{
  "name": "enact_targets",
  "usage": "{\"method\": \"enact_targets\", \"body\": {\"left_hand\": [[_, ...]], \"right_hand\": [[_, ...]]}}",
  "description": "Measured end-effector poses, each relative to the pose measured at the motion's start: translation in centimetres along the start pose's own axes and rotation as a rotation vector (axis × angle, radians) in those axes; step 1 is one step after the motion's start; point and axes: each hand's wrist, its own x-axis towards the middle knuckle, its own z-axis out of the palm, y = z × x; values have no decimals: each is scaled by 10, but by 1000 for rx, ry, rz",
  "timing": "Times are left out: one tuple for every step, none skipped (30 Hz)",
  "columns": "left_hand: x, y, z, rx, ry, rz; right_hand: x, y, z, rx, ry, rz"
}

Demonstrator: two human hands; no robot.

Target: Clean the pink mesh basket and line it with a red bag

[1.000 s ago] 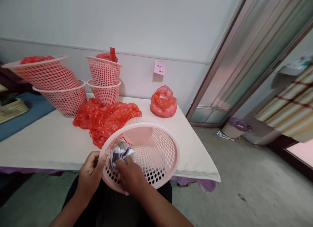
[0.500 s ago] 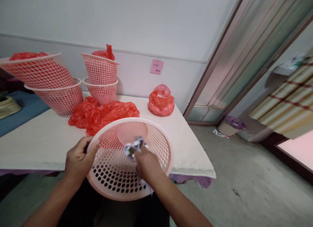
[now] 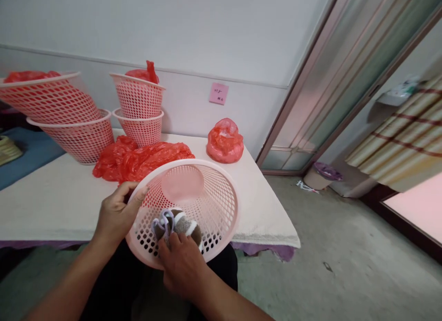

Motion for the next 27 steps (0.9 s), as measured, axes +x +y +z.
{"method": "enact_targets", "body": {"left_hand": [[-2,-1,0,-7,2,-10],[-7,-2,1,-20,-2,-28],[-13,-3,3,-48,-17,-57],[-20,-4,5,-91,-40,-101],[-29,-5,7,-146,-66,-153],[-38,-7,10,-211,-92,-209],[-47,-8,12,-264,-96,-256],[-54,-10,14,-294,-79,-275],[-60,-12,15,-301,-47,-275],[-63,-14,15,-289,-7,-256],[-65,-16,15,-265,28,-219],[-65,-17,14,-238,54,-177],[-63,-19,12,-215,67,-136],[-60,-19,11,-200,68,-100],[-57,-20,9,-190,63,-71],[-54,-19,8,-183,54,-47],[-51,-19,6,-172,48,-23],[-48,-18,5,-158,46,2],[-45,-17,3,-145,49,28],[-42,-17,1,-129,57,57],[-40,-17,0,-106,67,93],[-37,-17,-2,-76,79,131],[-35,-17,-4,-41,91,170],[-32,-17,-5,-6,101,206],[-29,-18,-7,25,110,239],[-26,-18,-7,46,117,261],[-22,-18,-8,55,121,267]], "right_hand": [[1,-1,0,22,20,-5],[3,-2,0,51,49,1],[6,-3,-1,89,86,19],[10,-4,-3,137,131,49],[15,-4,-5,196,182,81],[19,-3,-6,267,229,107],[24,-2,-6,345,267,120],[29,-1,-5,423,296,118],[33,1,-3,490,317,101],[36,3,0,533,329,79],[39,6,5,543,329,64],[42,9,9,515,313,68],[44,12,13,452,281,85],[45,16,17,359,226,114],[47,21,18,242,149,153],[49,26,19,119,62,196],[50,32,17,8,-17,239],[51,39,14,-80,-77,280],[52,47,9,-144,-114,322],[52,55,2,-187,-130,368],[50,62,-5,-214,-128,413],[48,69,-13,-235,-116,455],[44,74,-22,-258,-106,493],[39,76,-30,-279,-94,522],[34,76,-37,-290,-81,528],[28,73,-44,-287,-75,505],[22,67,-48,-268,-82,459]]}}
